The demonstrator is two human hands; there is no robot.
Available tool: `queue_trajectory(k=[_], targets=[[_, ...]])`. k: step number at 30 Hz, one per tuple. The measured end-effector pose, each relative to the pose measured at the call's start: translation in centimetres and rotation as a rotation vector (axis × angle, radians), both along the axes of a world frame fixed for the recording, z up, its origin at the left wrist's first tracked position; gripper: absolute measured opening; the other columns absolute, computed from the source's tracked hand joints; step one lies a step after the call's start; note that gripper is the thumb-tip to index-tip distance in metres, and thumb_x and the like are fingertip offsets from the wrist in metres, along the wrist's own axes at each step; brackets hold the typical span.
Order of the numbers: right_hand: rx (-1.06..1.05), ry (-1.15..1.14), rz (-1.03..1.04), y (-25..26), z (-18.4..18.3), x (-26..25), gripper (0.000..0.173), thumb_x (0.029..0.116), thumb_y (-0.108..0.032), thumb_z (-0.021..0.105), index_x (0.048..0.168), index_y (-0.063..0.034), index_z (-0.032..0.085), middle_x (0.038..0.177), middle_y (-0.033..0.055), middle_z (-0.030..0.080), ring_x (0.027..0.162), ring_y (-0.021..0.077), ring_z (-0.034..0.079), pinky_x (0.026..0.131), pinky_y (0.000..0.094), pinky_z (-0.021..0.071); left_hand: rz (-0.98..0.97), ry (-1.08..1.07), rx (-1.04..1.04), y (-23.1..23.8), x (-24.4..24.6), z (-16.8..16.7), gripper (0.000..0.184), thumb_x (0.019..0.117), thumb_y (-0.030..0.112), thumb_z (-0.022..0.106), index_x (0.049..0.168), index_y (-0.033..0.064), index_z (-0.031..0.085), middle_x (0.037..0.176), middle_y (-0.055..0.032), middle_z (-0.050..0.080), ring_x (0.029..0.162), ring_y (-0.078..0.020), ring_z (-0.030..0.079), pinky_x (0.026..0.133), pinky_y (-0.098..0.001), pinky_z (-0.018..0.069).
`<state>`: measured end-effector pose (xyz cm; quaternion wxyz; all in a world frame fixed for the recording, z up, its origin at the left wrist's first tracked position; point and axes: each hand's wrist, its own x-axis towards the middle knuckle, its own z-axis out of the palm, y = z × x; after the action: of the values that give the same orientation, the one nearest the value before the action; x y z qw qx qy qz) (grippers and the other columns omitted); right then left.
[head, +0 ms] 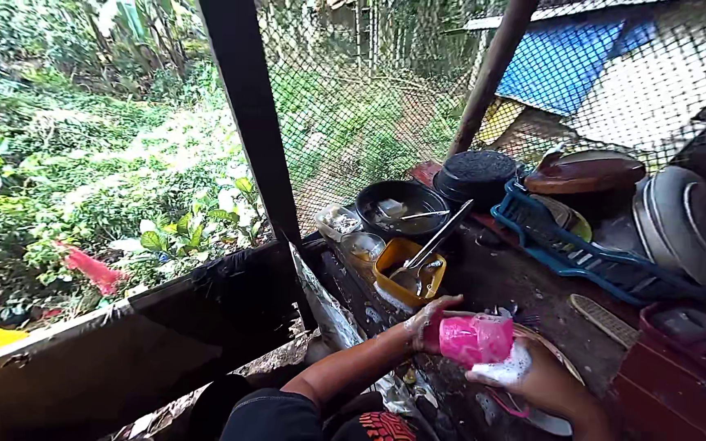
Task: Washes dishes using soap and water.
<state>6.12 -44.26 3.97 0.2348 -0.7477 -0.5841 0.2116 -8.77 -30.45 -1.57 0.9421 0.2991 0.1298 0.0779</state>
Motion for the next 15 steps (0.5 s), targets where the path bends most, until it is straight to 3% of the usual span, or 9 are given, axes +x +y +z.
queue_trajectory(k=[2,3,5,7,9,11,13,14,15], targets=[[-0.102,0.071,0.113,-0.5,-0.5,2.6,0.071,0.0625,-0.05,0.09,0.11,-0.0014,0.069,0.101,0.0094,0.072,0.099,0.0182,0.068,0.093,0.0413,0.0541,-0.037,0.023,0.244,-0.8,0.7,-0.9,0.032,0.1083,0.024,0.033,0.119,0.0109,0.06,0.094,-0.0019,0.071,0.084,-0.0109,0.069,0.076,-0.0309,0.0597],[-0.078,0.153,0.151,-1.0,-0.8,3.7,0.07,0.0616,-0.045,0.091,0.113,-0.0023,0.068,0.102,0.005,0.073,0.099,0.0116,0.068,0.093,0.0352,0.0543,-0.057,0.028,0.414,-1.2,1.0,-0.9,0.028,0.1018,0.012,0.043,0.126,0.0054,0.055,0.1,-0.0028,0.069,0.088,-0.0099,0.068,0.081,-0.0309,0.0585],[-0.006,0.342,0.178,-2.3,-1.2,5.2,0.073,0.0609,-0.033,0.093,0.123,-0.005,0.064,0.109,-0.0045,0.073,0.103,-0.0015,0.066,0.096,0.0209,0.0541,-0.122,0.01,0.77,-1.5,1.8,-0.6,0.058,0.084,0.0,0.073,0.137,-0.0076,0.049,0.117,-0.0144,0.067,0.104,-0.0147,0.066,0.095,-0.0331,0.056],[0.098,0.446,0.065,-3.4,-1.5,5.0,0.07,0.0607,-0.027,0.091,0.122,-0.0055,0.064,0.106,-0.0078,0.074,0.099,-0.0049,0.067,0.091,0.0166,0.0556,-0.122,-0.026,1.125,-1.9,2.8,-0.4,0.083,0.0722,0.005,0.089,0.142,-0.0106,0.047,0.13,-0.0225,0.064,0.119,-0.0202,0.063,0.107,-0.0337,0.0493],[0.192,0.455,-0.042,-3.8,-2.5,4.2,0.067,0.0672,-0.029,0.09,0.123,-0.0029,0.062,0.106,-0.0051,0.073,0.098,-0.0029,0.068,0.09,0.0181,0.0563,-0.067,-0.027,1.44,-2.4,3.6,-1.0,0.089,0.0682,0.014,0.092,0.142,-0.0113,0.049,0.131,-0.0263,0.064,0.123,-0.0303,0.062,0.11,-0.0428,0.0472],[0.263,0.324,-0.075,-3.1,-2.8,2.0,0.058,0.0779,-0.03,0.084,0.121,0.0032,0.063,0.107,0.0023,0.072,0.101,0.0022,0.066,0.093,0.0229,0.0543,-0.032,0.069,1.644,-2.8,3.4,-1.2,0.074,0.0752,0.022,0.088,0.132,-0.0134,0.057,0.128,-0.0321,0.063,0.124,-0.0428,0.06,0.11,-0.0554,0.0436],[0.323,0.199,-0.201,-2.2,-2.4,-0.1,0.048,0.087,-0.029,0.076,0.118,0.0067,0.065,0.108,0.0134,0.072,0.103,0.0141,0.067,0.095,0.0342,0.0547,0.082,0.116,1.728,-3.4,2.9,-1.0,0.066,0.077,0.026,0.086,0.126,-0.0117,0.064,0.124,-0.0323,0.065,0.119,-0.0453,0.063,0.105,-0.059,0.046],[0.397,0.162,-0.32,-1.7,-2.2,-1.0,0.042,0.0922,-0.026,0.071,0.116,0.0087,0.066,0.105,0.019,0.072,0.1,0.0212,0.069,0.092,0.0414,0.0551,0.199,0.074,1.766,-3.6,3.0,-1.3,0.066,0.0728,0.026,0.088,0.123,-0.0106,0.066,0.121,-0.0305,0.068,0.111,-0.0438,0.067,0.097,-0.0592,0.051],[0.488,0.158,-0.475,-1.0,-2.3,-1.7,0.035,0.0966,-0.025,0.066,0.113,0.007,0.068,0.098,0.0179,0.071,0.092,0.0206,0.069,0.085,0.042,0.0561,0.255,0.048,1.798,-3.7,3.2,-1.3,0.073,0.0699,0.024,0.09,0.129,-0.0096,0.063,0.128,-0.0295,0.065,0.111,-0.0428,0.068,0.094,-0.0592,0.0536]])
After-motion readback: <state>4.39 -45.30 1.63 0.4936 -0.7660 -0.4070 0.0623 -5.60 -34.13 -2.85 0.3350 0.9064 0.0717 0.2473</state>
